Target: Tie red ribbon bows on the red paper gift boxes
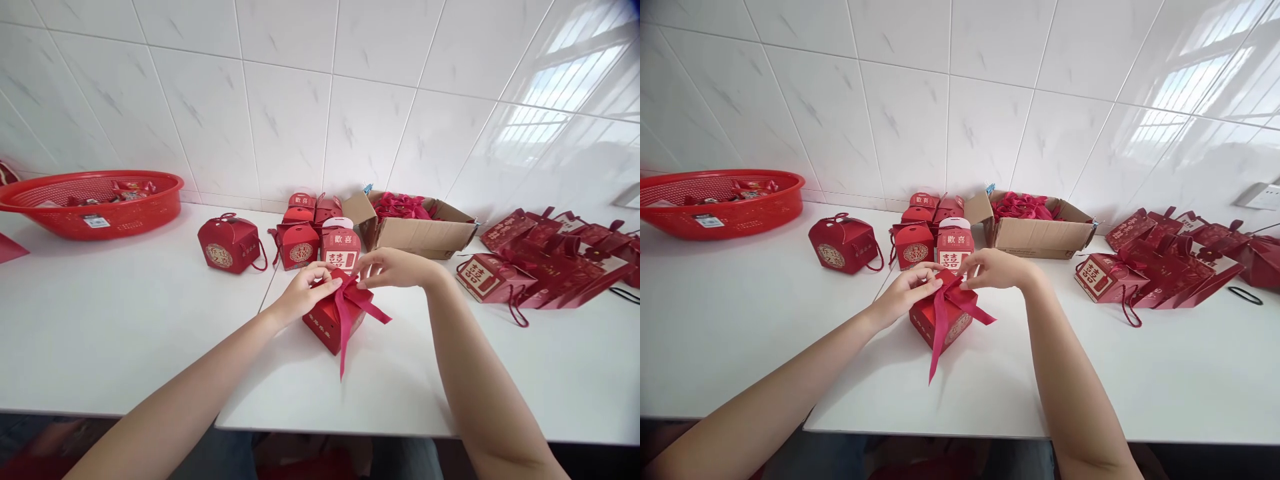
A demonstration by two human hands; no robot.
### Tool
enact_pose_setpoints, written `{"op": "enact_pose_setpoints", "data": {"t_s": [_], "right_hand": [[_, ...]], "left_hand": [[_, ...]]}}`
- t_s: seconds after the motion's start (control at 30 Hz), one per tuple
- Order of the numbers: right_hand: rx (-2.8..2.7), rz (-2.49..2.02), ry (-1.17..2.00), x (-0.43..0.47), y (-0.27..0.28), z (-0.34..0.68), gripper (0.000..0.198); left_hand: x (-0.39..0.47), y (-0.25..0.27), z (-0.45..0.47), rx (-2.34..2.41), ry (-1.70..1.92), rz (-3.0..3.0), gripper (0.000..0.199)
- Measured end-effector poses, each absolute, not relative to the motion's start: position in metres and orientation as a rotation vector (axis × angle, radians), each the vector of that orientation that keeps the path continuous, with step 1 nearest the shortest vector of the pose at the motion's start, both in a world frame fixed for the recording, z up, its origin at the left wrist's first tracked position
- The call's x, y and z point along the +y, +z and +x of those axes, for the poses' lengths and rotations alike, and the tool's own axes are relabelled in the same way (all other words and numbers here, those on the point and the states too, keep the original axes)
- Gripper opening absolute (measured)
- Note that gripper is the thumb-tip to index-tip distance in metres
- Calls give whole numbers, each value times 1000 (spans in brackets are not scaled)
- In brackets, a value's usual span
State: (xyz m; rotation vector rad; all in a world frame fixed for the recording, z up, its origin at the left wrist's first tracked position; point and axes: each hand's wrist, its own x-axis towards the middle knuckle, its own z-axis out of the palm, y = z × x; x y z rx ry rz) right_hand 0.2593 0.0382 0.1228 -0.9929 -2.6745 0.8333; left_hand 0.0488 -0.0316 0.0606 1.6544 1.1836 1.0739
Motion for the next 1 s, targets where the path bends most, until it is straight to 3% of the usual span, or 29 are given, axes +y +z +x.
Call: {"op": "enact_pose_setpoints", "data": {"t_s": [0.07, 0.37, 1.0], "right_hand": [[-2656, -923, 858, 40, 120, 259, 12], [-2013, -745, 1053, 11, 80, 248, 20], [-2000, -753, 755, -11, 55, 252, 10]], "left_hand": [[-32, 61, 50, 1184, 1078, 1627, 33], [-33, 61, 51, 1094, 1071, 1596, 34], [-37, 60, 55, 1069, 1041, 1610, 45]]}}
